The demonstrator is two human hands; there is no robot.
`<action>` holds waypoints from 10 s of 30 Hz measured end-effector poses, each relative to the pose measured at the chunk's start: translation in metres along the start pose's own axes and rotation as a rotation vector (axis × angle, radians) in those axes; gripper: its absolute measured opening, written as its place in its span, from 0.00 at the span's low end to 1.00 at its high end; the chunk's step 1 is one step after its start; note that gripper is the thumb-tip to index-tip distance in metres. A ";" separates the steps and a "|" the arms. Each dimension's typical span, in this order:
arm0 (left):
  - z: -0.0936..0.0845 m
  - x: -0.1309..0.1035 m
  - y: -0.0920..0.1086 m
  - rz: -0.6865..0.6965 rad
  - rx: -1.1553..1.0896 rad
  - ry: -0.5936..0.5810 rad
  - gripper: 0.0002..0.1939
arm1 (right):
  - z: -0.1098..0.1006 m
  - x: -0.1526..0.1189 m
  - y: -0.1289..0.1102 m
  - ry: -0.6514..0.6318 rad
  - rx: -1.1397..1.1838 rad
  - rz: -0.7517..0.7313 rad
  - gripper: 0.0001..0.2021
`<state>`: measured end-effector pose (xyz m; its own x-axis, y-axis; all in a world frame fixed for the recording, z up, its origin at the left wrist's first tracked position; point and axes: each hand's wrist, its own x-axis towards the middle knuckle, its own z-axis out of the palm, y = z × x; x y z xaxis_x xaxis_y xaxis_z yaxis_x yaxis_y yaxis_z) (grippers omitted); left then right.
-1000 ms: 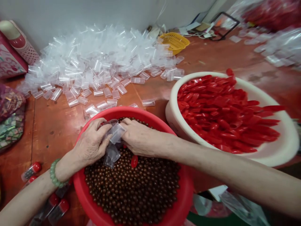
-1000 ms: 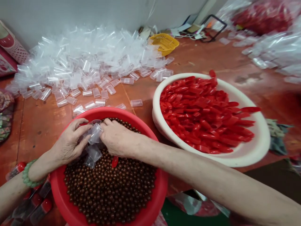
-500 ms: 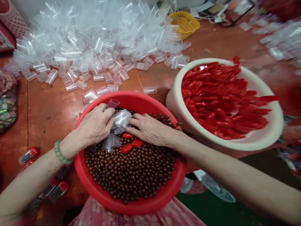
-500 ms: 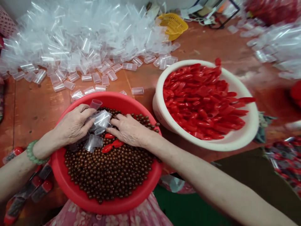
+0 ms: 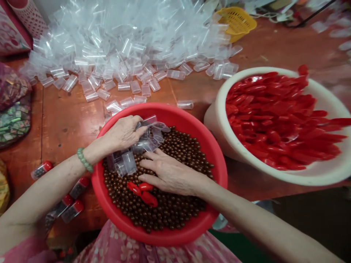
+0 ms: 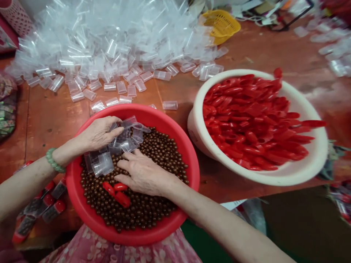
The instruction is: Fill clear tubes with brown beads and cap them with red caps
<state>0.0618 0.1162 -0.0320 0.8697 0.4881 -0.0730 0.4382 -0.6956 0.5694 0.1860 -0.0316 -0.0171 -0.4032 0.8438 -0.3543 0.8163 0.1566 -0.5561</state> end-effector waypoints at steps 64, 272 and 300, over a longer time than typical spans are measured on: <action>0.022 -0.078 0.072 0.025 -0.023 -0.224 0.13 | -0.015 -0.034 0.035 -0.062 -0.372 0.014 0.23; 0.029 -0.098 0.070 -0.420 -1.620 0.440 0.23 | -0.004 0.013 -0.008 0.773 0.274 -0.095 0.08; 0.016 -0.104 0.043 -0.155 -2.011 0.012 0.21 | -0.034 0.012 0.006 0.594 0.743 -0.158 0.13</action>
<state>-0.0063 0.0264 -0.0130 0.8521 0.4829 -0.2017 -0.3405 0.8043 0.4871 0.2008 -0.0032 0.0012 -0.0444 0.9950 0.0898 0.2180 0.0974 -0.9711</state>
